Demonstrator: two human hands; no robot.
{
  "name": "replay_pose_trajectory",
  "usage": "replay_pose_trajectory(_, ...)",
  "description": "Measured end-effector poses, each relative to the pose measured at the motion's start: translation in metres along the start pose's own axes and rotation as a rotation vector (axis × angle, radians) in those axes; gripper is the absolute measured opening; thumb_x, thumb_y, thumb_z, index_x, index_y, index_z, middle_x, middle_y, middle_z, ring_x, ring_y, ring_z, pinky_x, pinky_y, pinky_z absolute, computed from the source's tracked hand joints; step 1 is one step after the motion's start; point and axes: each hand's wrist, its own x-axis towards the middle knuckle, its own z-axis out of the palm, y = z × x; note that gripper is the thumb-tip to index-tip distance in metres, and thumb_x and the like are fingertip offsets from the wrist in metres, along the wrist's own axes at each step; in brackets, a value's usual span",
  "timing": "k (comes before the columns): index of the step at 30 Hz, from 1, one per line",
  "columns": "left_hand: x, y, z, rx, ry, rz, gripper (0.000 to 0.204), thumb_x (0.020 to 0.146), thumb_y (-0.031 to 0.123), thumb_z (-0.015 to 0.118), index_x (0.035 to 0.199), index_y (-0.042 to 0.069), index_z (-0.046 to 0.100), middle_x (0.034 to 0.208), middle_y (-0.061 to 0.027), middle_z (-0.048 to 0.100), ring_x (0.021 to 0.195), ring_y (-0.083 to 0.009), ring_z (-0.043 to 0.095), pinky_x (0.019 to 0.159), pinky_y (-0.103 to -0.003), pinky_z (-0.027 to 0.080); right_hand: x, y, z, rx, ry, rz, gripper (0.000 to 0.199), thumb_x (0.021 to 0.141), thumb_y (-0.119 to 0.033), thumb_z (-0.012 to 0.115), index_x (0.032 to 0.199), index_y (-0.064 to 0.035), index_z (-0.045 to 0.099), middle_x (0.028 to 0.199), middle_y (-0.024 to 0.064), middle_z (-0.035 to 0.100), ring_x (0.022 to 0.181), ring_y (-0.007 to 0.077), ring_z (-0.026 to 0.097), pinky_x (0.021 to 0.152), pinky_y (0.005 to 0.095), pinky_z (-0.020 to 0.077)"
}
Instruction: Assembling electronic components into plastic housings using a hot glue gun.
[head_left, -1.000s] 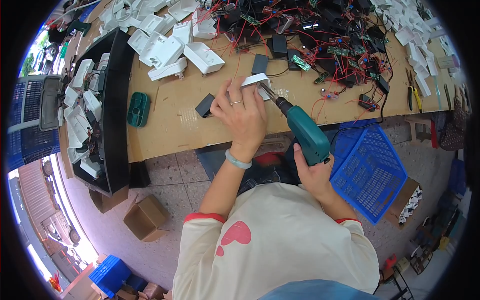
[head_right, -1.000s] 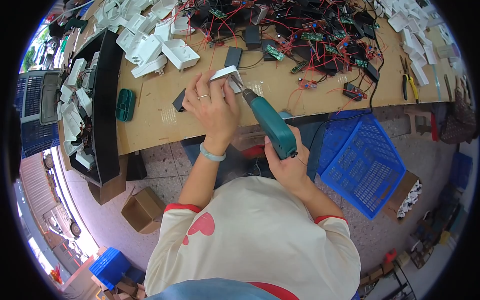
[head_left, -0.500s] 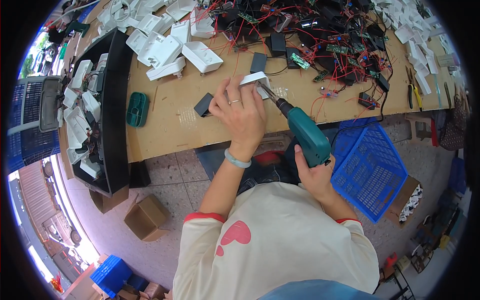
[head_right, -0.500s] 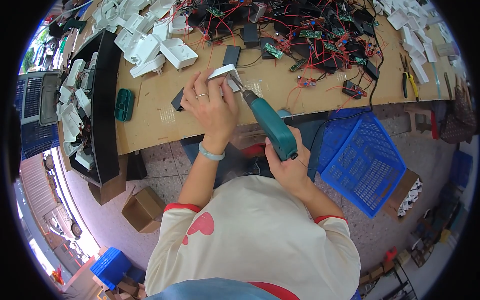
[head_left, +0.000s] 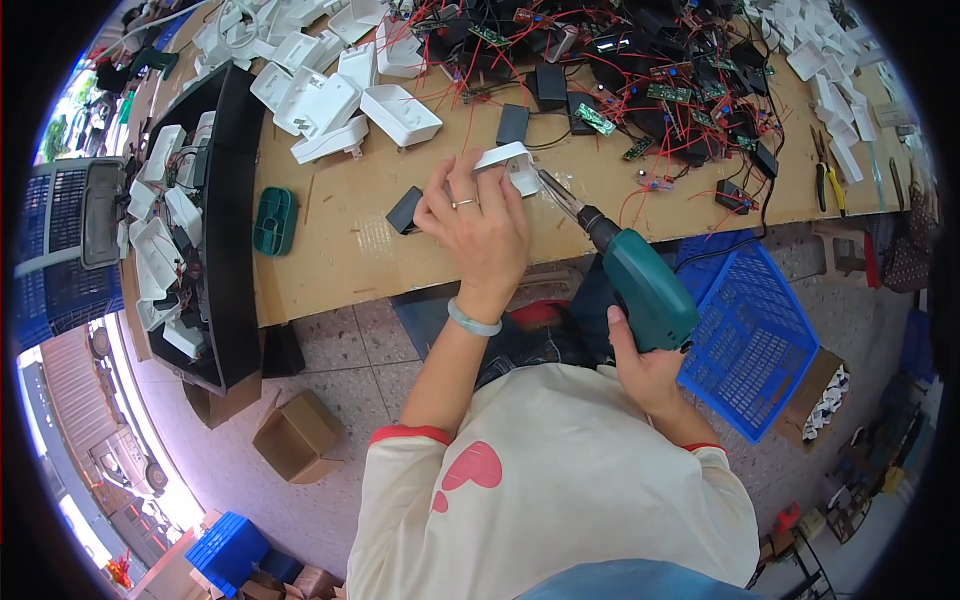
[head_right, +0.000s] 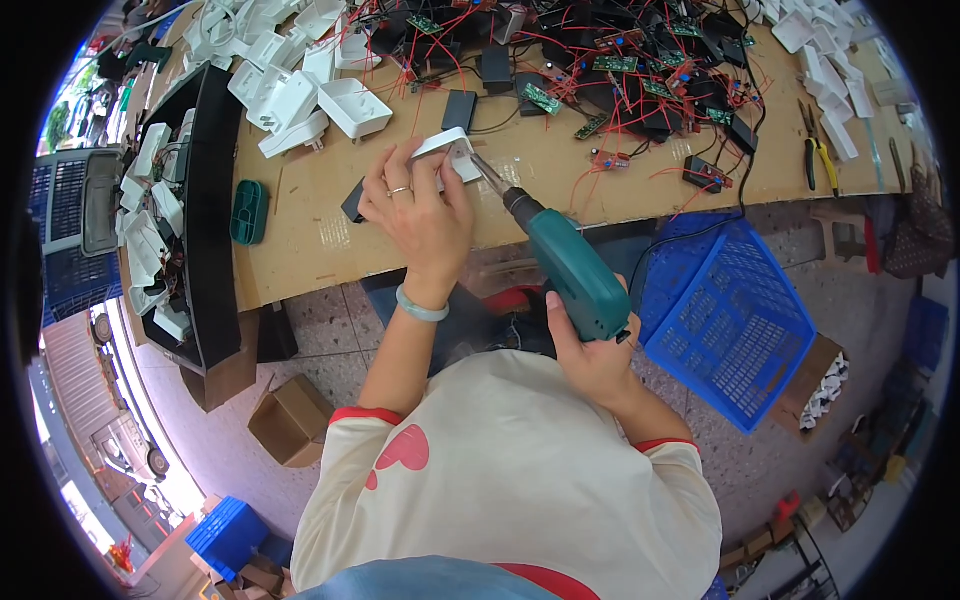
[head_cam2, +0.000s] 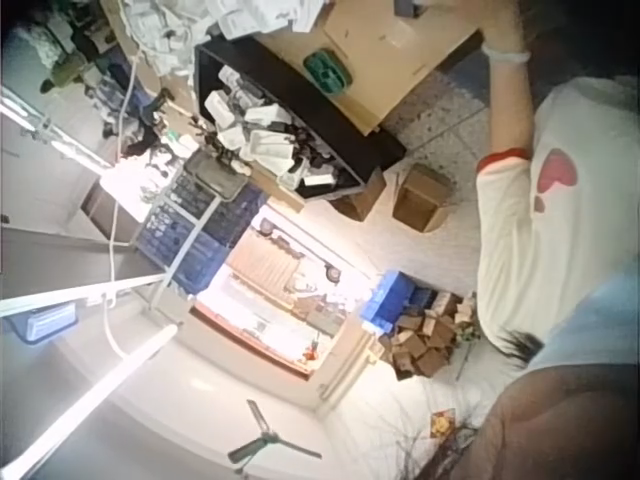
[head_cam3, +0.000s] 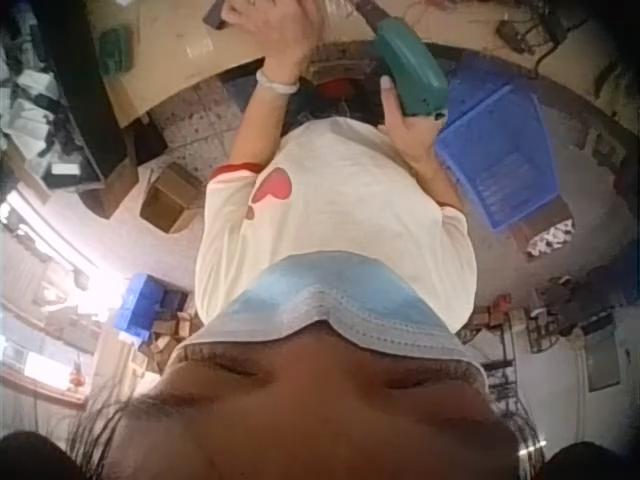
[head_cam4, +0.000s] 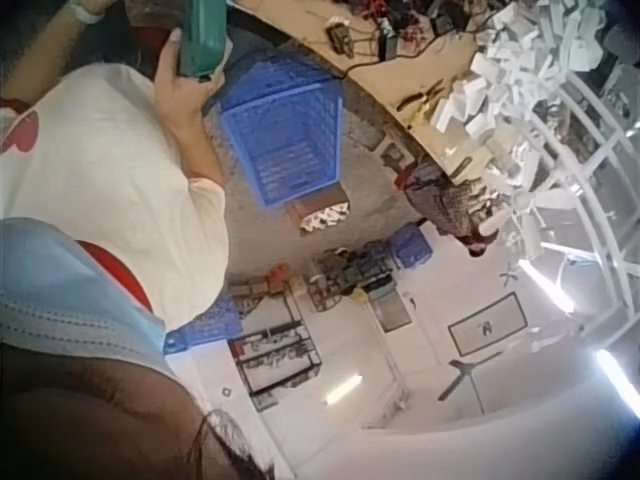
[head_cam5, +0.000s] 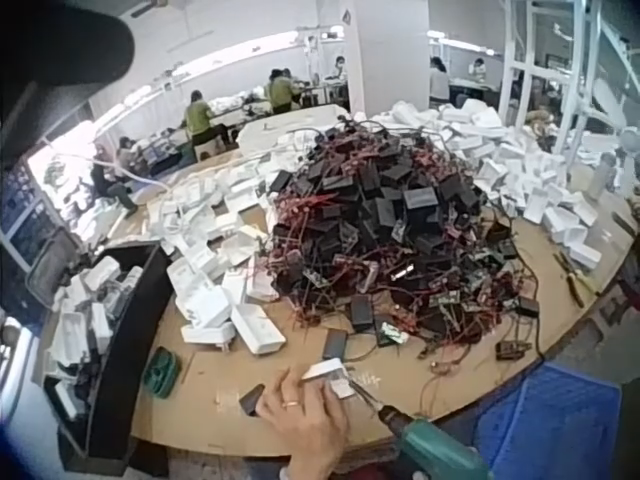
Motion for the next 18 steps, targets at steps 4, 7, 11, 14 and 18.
replay_pose_trajectory(4, 0.000, 0.001, -0.001, 0.018, -0.018, -0.003, 0.016, 0.084, 0.011, 0.069, 0.098, 0.004, 0.066, 0.128, -0.0090, 0.057, 0.125, -0.0348, 0.046, 0.094, -0.051, 0.033, -0.004, 0.002, -0.005, 0.000, -0.019, 0.030, 0.029, 0.090, 0.004, 0.067, 0.119, 0.0024, 0.061, 0.086, 0.0011, 0.061, 0.066, 0.0061, 0.053, 0.058, 0.0219, 0.0440)
replay_pose_trajectory(7, 0.000, 0.003, -0.007, 0.016, -0.035, -0.010, 0.020, 0.086, 0.014, 0.069, 0.103, 0.004, 0.066, 0.129, -0.0113, 0.056, 0.128, -0.0368, 0.044, 0.095, -0.052, 0.032, -0.004, -0.002, -0.007, 0.022, -0.011, 0.037, 0.030, 0.090, 0.005, 0.067, 0.119, 0.0023, 0.060, 0.086, 0.0013, 0.061, 0.066, 0.0058, 0.053, 0.057, 0.0216, 0.0438)
replay_pose_trajectory(11, 0.001, 0.005, -0.023, -0.073, -0.031, 0.005, 0.024, 0.085, 0.015, 0.073, 0.106, 0.006, 0.068, 0.130, -0.0140, 0.056, 0.130, -0.0390, 0.043, 0.097, -0.053, 0.033, -0.003, -0.002, -0.010, 0.038, 0.001, 0.046, 0.031, 0.090, 0.005, 0.067, 0.120, 0.0027, 0.059, 0.084, 0.0016, 0.061, 0.064, 0.0062, 0.054, 0.056, 0.0216, 0.0440)
replay_pose_trajectory(14, -0.005, 0.004, -0.037, -0.185, -0.004, 0.079, 0.025, 0.080, 0.011, 0.078, 0.103, 0.008, 0.070, 0.126, -0.0108, 0.060, 0.121, -0.0360, 0.051, 0.096, -0.046, 0.040, -0.003, -0.005, -0.013, 0.057, 0.014, 0.096, 0.027, 0.089, 0.004, 0.068, 0.115, 0.0034, 0.061, 0.083, 0.0025, 0.062, 0.062, 0.0067, 0.055, 0.055, 0.0220, 0.0445)
replay_pose_trajectory(18, -0.023, -0.014, -0.071, -0.178, -0.203, 0.249, 0.032, 0.075, 0.007, 0.081, 0.105, 0.007, 0.071, 0.115, -0.0080, 0.064, 0.103, -0.0321, 0.055, 0.088, -0.040, 0.046, 0.001, -0.006, -0.017, 0.030, 0.031, 0.040, 0.022, 0.089, 0.004, 0.068, 0.110, 0.0038, 0.062, 0.081, 0.0032, 0.062, 0.060, 0.0070, 0.055, 0.054, 0.0223, 0.0446)
